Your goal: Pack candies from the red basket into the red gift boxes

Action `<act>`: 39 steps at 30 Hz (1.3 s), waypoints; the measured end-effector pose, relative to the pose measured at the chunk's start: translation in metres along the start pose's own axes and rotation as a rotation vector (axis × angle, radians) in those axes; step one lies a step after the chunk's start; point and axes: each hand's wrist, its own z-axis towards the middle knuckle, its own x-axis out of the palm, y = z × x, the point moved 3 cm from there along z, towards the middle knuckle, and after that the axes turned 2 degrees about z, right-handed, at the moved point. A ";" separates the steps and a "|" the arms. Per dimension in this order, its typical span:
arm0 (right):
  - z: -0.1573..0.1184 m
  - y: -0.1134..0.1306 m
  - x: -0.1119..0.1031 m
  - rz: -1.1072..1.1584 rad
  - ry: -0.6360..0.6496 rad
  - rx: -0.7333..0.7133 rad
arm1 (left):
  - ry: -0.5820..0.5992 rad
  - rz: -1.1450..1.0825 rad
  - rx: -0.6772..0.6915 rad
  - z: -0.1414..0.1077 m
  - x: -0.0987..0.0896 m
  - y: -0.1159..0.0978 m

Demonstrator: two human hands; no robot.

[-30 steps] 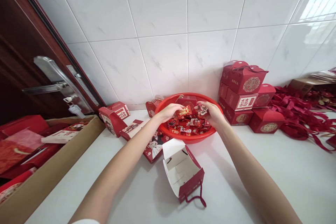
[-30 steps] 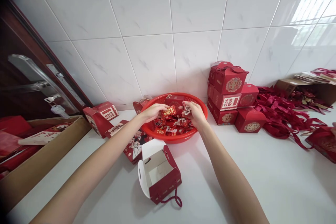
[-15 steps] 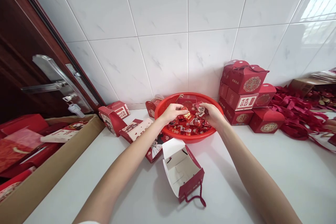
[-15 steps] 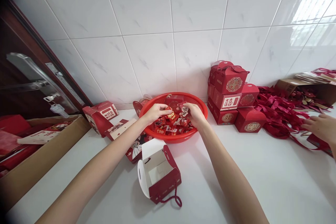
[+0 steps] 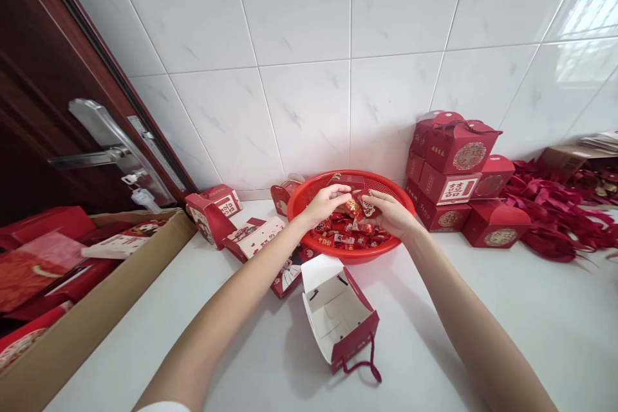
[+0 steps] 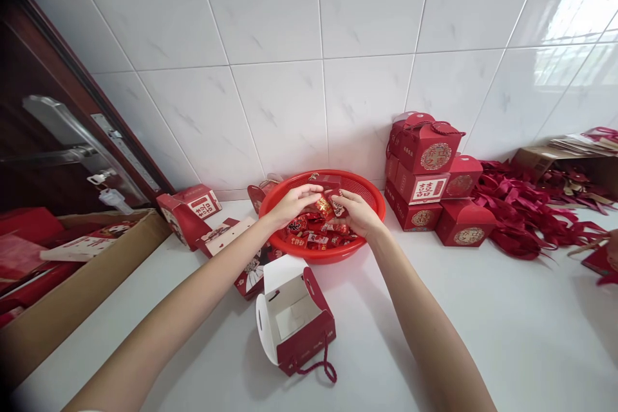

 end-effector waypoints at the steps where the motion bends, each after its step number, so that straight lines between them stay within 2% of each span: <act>1: 0.001 -0.001 -0.001 -0.004 0.001 -0.006 | 0.006 0.015 -0.020 0.000 -0.002 0.000; 4: 0.003 -0.001 -0.004 -0.019 -0.002 -0.028 | 0.047 0.113 -0.078 0.002 -0.011 0.003; 9: 0.001 0.000 -0.004 -0.033 0.003 -0.069 | 0.132 0.436 -0.133 0.007 -0.028 0.018; 12: -0.001 0.001 -0.002 -0.040 0.010 -0.074 | 0.194 0.599 -0.144 0.006 -0.031 0.024; 19: -0.001 0.001 -0.003 -0.050 -0.010 -0.056 | 0.463 0.798 -0.204 -0.005 -0.011 0.023; 27: -0.001 0.002 -0.002 -0.056 -0.023 -0.046 | 0.592 0.950 -0.269 -0.008 0.008 0.012; 34: -0.004 0.003 0.000 -0.045 -0.032 -0.028 | 0.596 0.921 -0.267 -0.011 0.006 0.012; 39: -0.004 0.003 0.000 -0.030 -0.062 -0.020 | 0.476 0.794 -0.221 -0.007 0.000 0.019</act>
